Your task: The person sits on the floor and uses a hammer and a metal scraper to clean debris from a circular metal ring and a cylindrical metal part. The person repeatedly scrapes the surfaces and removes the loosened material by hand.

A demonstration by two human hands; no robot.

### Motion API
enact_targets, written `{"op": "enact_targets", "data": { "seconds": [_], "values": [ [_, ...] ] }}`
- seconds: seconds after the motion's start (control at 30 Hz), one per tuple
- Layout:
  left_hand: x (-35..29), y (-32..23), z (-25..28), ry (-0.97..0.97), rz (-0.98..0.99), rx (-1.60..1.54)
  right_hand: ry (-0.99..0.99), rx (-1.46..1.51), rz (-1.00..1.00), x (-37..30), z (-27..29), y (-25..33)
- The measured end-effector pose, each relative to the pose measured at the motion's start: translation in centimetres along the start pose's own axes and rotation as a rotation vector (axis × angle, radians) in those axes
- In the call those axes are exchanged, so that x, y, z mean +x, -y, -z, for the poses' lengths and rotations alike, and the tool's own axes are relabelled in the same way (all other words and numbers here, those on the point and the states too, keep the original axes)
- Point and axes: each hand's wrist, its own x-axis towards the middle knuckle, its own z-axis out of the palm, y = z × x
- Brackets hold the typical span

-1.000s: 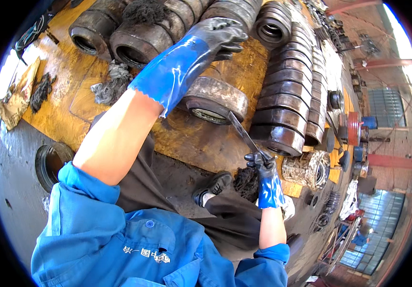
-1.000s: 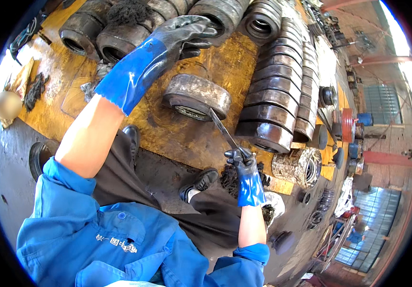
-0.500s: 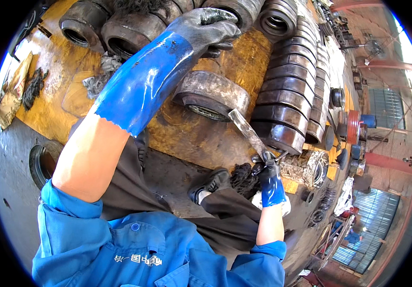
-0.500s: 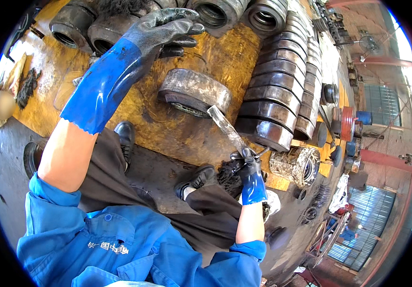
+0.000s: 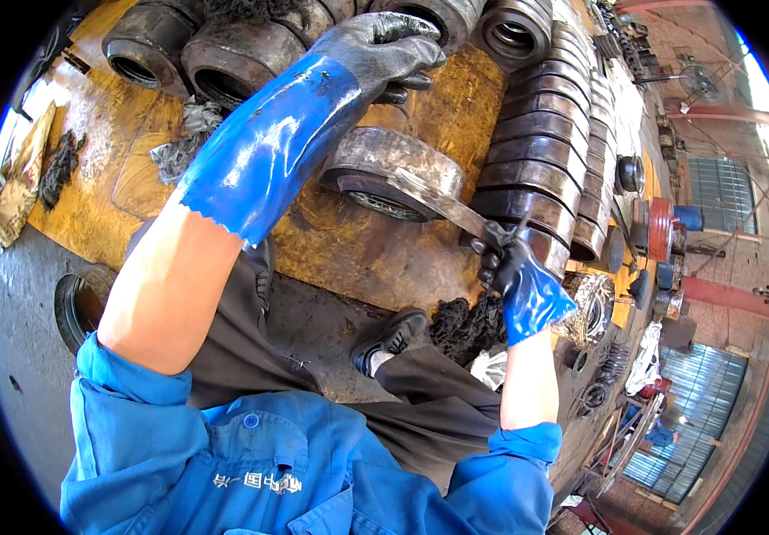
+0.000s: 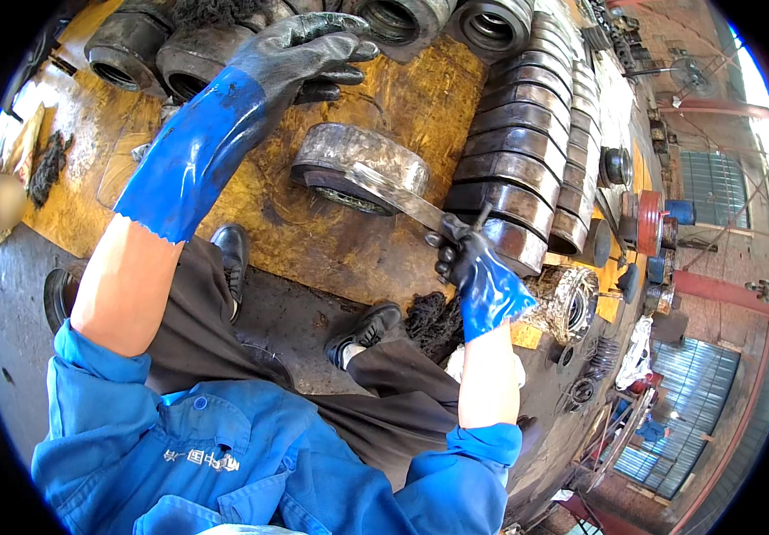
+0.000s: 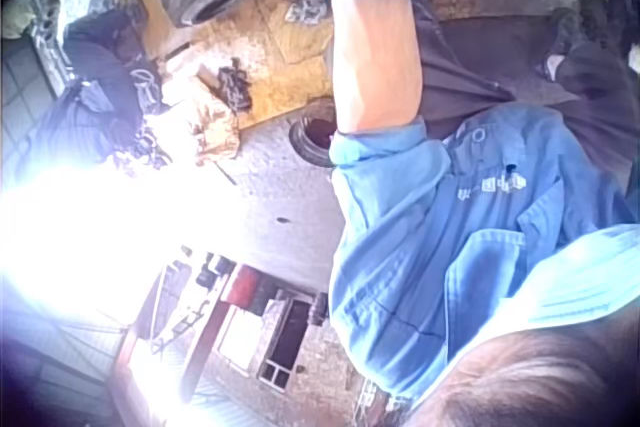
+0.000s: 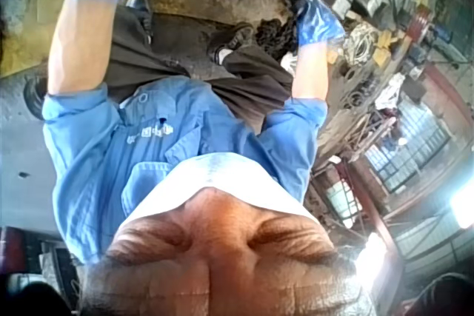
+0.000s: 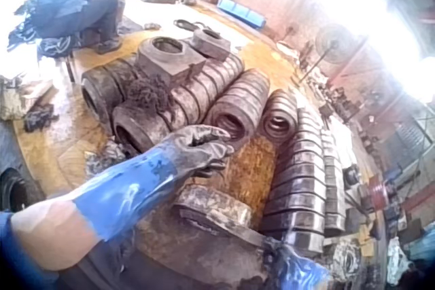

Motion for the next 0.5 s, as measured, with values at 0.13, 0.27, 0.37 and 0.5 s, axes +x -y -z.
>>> {"op": "enact_targets", "data": {
  "seconds": [0.13,0.27,0.37,0.5],
  "values": [
    [-1.9,-1.3,1.5,-0.053,-0.019,0.008,0.119,-0.029,0.078,-0.6,-1.3,0.7],
    [-0.4,0.0,0.8,-0.009,-0.006,0.0,0.066,0.053,0.121,-3.2,1.4,0.0],
    [-0.8,-0.2,0.9,-0.016,-0.01,0.001,0.031,-0.027,0.166,-4.3,1.4,0.2],
    [-0.7,-0.3,1.0,-0.026,-0.013,0.003,-0.003,-0.19,0.185,-4.0,-0.9,0.4]
  ]
}}
